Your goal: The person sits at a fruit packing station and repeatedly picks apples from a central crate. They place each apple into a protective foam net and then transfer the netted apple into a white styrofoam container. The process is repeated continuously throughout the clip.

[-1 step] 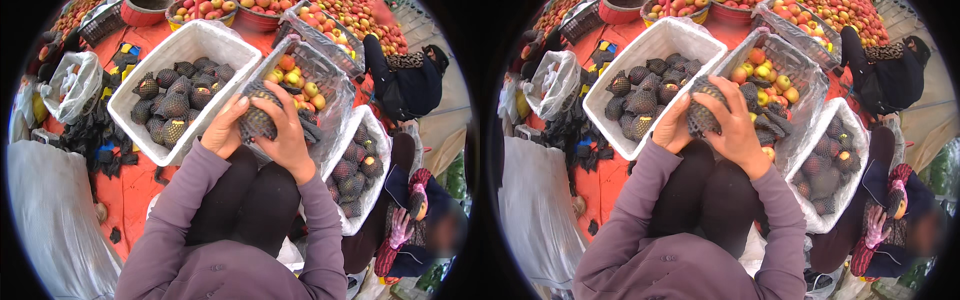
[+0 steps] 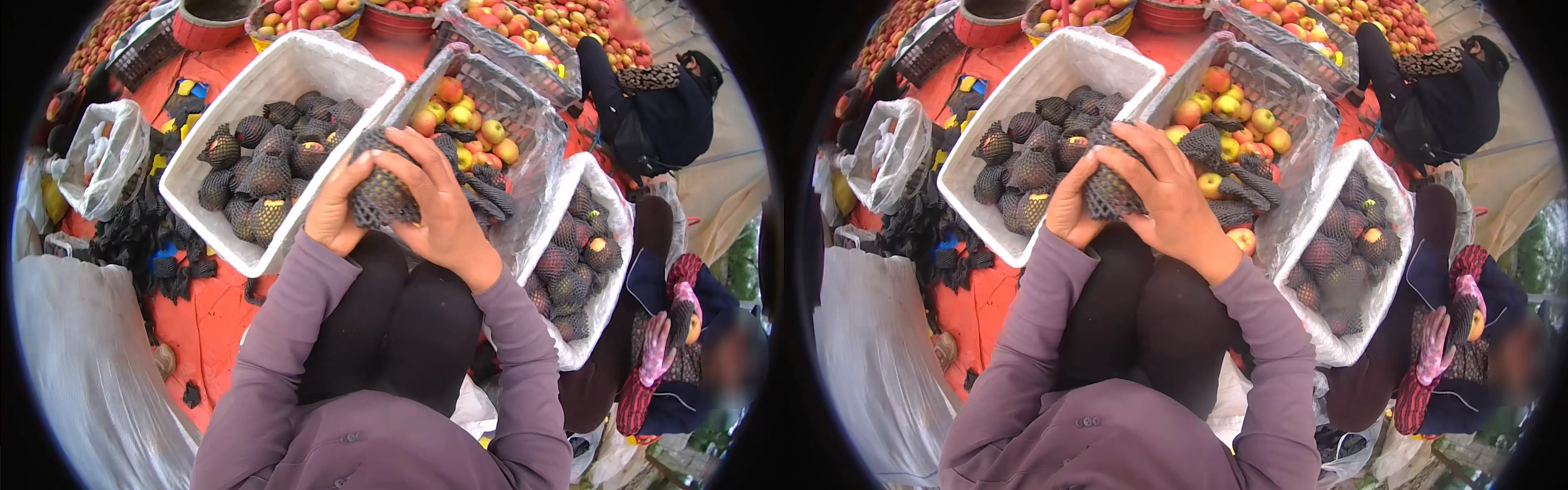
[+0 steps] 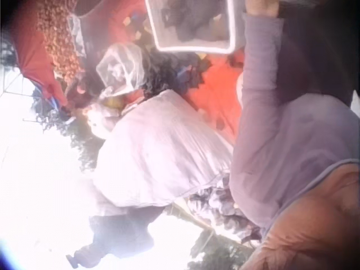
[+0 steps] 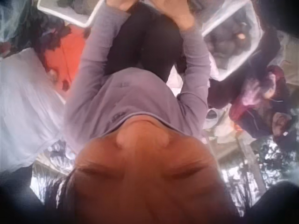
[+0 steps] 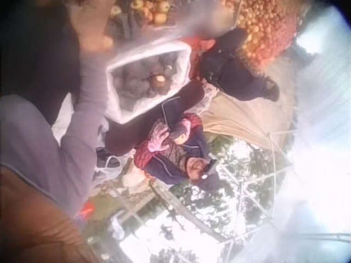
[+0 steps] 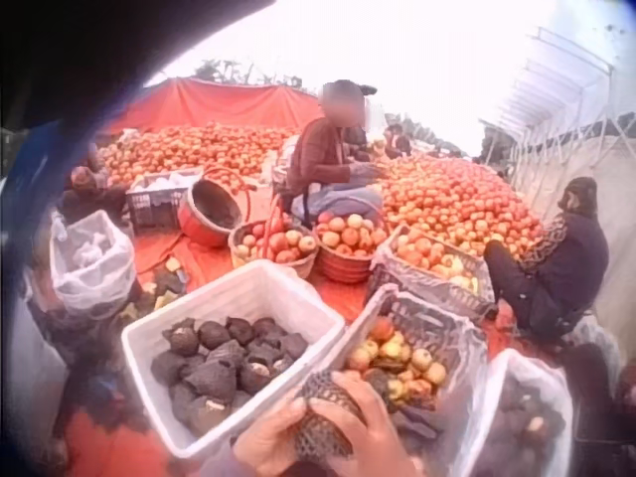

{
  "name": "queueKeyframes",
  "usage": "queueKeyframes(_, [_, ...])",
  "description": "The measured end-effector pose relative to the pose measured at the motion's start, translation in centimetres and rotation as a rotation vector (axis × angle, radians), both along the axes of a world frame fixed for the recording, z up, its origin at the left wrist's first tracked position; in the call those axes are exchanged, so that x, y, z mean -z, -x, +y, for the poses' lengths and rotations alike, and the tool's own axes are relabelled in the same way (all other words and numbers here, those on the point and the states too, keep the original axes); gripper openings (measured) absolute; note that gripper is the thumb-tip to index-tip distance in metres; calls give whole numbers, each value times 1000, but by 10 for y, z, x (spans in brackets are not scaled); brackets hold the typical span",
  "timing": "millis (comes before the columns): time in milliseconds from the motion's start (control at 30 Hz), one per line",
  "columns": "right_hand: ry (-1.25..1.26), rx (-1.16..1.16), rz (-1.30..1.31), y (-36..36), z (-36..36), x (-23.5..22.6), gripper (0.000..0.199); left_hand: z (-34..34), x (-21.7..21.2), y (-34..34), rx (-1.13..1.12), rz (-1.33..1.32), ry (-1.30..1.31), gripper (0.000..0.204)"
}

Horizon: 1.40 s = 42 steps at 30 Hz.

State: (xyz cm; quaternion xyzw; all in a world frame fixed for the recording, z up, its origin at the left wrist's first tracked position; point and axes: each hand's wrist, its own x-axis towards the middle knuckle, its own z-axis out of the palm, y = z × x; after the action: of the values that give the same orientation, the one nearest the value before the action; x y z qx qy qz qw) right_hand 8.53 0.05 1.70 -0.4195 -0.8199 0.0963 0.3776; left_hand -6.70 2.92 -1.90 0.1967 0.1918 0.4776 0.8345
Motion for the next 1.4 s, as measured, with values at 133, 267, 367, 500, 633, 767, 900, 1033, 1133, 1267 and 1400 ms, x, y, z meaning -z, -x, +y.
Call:
queueKeyframes(133, [192,80,90,-26,-1,25,74,47,44,72,-643,619,-148,41])
queueKeyframes(267, [309,602,14,-134,4,100,40,136,168,205,-965,1348,-97,64])
queueKeyframes(367, [460,784,-155,-181,29,143,20,190,235,276,-773,1235,106,67])
queueKeyframes(500, [657,791,-538,-198,35,185,25,216,224,243,-643,1882,-112,56])
queueKeyframes(633, [691,845,-478,-198,31,164,36,169,103,103,-530,1312,-654,35])
queueKeyframes(767, [518,678,114,-181,18,108,36,99,2,-23,169,697,-448,21])
queueKeyframes(900, [74,505,219,-126,-5,32,34,49,-21,-107,371,703,-343,42])
queueKeyframes(1033, [-77,608,220,-106,-21,2,39,34,-30,-120,279,410,-384,19])
queueKeyframes(1133, [-116,606,243,-94,-28,-11,39,15,-47,-125,97,398,-379,16])
queueKeyframes(1267, [-69,447,396,-94,-26,-12,41,10,-37,-124,118,489,-505,22])
queueKeyframes(1400, [233,106,872,-91,-37,-23,39,10,-30,-122,22,556,-659,30])
